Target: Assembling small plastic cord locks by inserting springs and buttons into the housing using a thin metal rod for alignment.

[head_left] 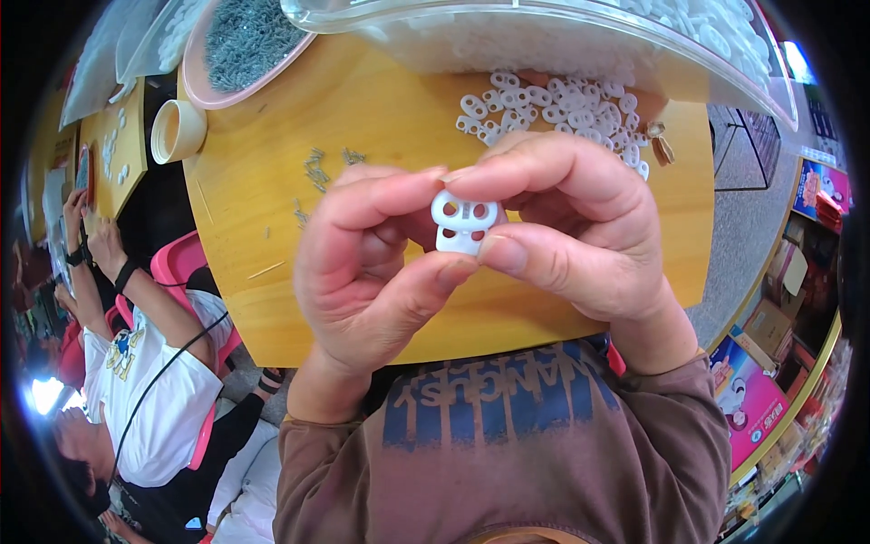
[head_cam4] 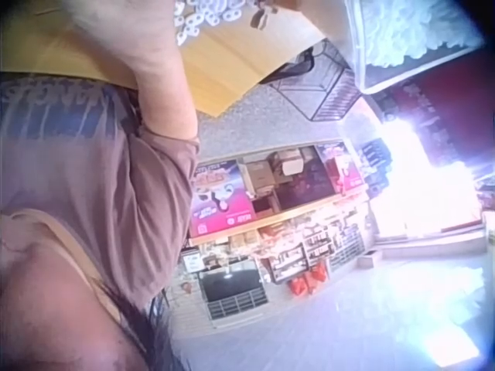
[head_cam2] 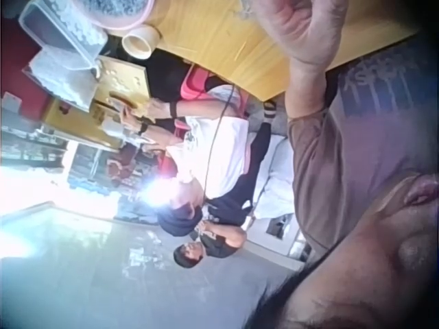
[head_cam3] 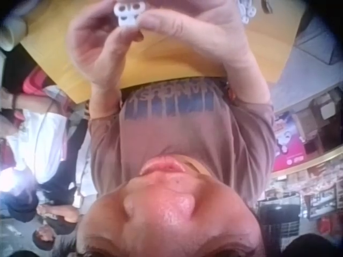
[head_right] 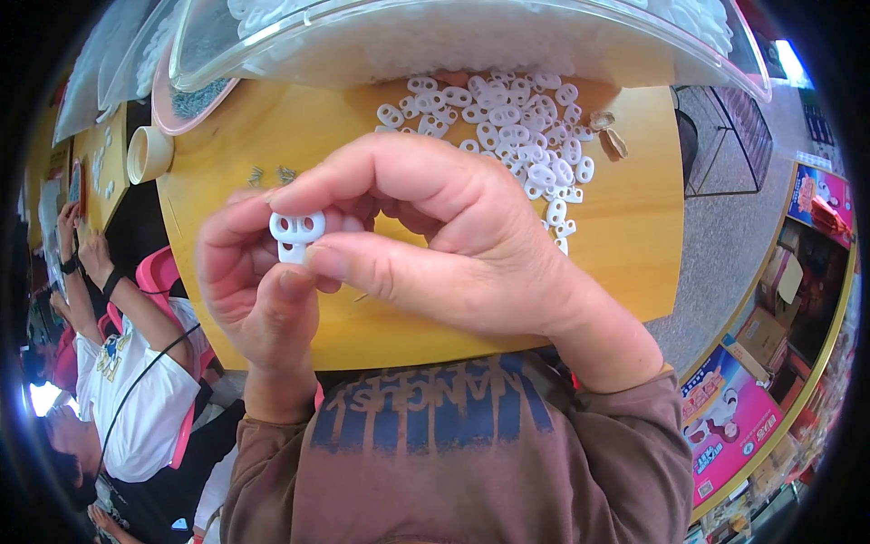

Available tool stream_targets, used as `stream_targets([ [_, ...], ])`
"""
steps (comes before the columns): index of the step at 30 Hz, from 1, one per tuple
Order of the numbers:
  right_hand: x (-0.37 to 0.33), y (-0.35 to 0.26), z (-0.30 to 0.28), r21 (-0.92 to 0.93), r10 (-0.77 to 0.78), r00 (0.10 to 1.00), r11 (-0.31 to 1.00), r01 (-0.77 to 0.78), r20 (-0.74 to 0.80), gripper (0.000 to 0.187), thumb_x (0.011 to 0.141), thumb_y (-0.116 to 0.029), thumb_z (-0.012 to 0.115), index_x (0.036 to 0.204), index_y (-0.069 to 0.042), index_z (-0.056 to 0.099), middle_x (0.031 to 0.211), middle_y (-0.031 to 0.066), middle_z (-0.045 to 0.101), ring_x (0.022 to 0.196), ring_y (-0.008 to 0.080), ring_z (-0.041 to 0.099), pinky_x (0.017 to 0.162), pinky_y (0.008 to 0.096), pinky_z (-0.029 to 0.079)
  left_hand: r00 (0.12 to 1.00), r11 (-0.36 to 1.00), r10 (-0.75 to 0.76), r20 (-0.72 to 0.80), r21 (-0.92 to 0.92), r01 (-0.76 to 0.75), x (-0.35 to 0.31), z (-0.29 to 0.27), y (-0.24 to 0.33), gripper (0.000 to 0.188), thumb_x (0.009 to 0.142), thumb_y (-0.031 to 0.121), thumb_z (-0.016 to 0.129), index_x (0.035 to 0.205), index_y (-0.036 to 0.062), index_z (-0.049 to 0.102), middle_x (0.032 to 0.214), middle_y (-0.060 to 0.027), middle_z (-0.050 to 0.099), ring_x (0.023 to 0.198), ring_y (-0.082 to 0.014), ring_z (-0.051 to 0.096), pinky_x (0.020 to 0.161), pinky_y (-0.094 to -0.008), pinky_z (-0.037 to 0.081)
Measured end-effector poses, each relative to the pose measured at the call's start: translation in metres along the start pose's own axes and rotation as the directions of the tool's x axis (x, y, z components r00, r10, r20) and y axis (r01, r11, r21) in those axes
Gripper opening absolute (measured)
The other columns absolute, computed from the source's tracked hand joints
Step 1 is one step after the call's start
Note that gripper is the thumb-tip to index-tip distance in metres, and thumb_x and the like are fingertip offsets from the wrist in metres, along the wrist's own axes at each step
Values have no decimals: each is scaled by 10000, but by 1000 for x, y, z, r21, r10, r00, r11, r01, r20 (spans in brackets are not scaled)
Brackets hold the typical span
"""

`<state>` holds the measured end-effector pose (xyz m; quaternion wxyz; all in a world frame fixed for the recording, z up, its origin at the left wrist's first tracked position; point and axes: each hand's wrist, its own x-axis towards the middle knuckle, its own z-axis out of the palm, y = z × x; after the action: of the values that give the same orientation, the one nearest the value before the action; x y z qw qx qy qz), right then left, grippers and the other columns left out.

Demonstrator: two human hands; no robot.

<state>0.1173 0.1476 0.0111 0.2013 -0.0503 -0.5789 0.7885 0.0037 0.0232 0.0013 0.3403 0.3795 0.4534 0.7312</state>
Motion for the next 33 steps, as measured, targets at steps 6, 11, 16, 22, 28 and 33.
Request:
stream_targets([
  [6,-2,1,3,190,54,998,981,-46,-35,258,779,10,576,1030,52,531,957,129,571,889,167,552,778,276,442,999,1000,17,29,5,-18,-1,-5,-4,430,723,-3,665,1100,-53,463,994,-116,486,841,-144,530,703,-231,461],
  [11,-1,-1,-2,49,12,1000,999,-13,7,296,764,10,594,1049,55,524,950,127,571,876,170,552,770,278,438,1000,999,10,15,34,-11,-1,-3,-2,421,721,9,672,1089,-53,477,989,-118,501,827,-144,536,695,-228,459],
  [16,0,-2,-5,-116,-67,996,990,74,64,381,696,-4,676,1044,60,536,935,125,571,834,168,547,753,270,432,998,996,68,8,49,-68,1,0,-3,404,730,29,670,1078,-56,483,982,-121,504,823,-143,542,692,-223,461],
  [22,1,-2,-4,-137,-71,996,987,78,56,363,702,-17,680,1030,60,543,936,130,572,838,172,551,742,271,437,998,998,53,23,28,-54,1,-2,-3,398,737,44,668,1075,-54,483,978,-124,501,825,-144,540,692,-222,460],
  [28,0,-2,-5,-168,-59,997,983,66,47,340,724,-33,669,1024,61,543,940,134,573,840,168,552,737,269,441,999,998,48,17,27,-48,1,-3,-4,378,727,28,673,1052,-50,499,961,-116,506,812,-133,532,684,-217,456],
  [33,0,-2,-6,-199,-78,995,976,89,62,322,734,-29,657,1019,66,542,938,136,573,840,170,553,736,269,443,999,999,38,3,2,-38,-1,-3,-5,359,722,16,674,1035,-42,508,943,-110,511,787,-124,533,667,-204,451],
])
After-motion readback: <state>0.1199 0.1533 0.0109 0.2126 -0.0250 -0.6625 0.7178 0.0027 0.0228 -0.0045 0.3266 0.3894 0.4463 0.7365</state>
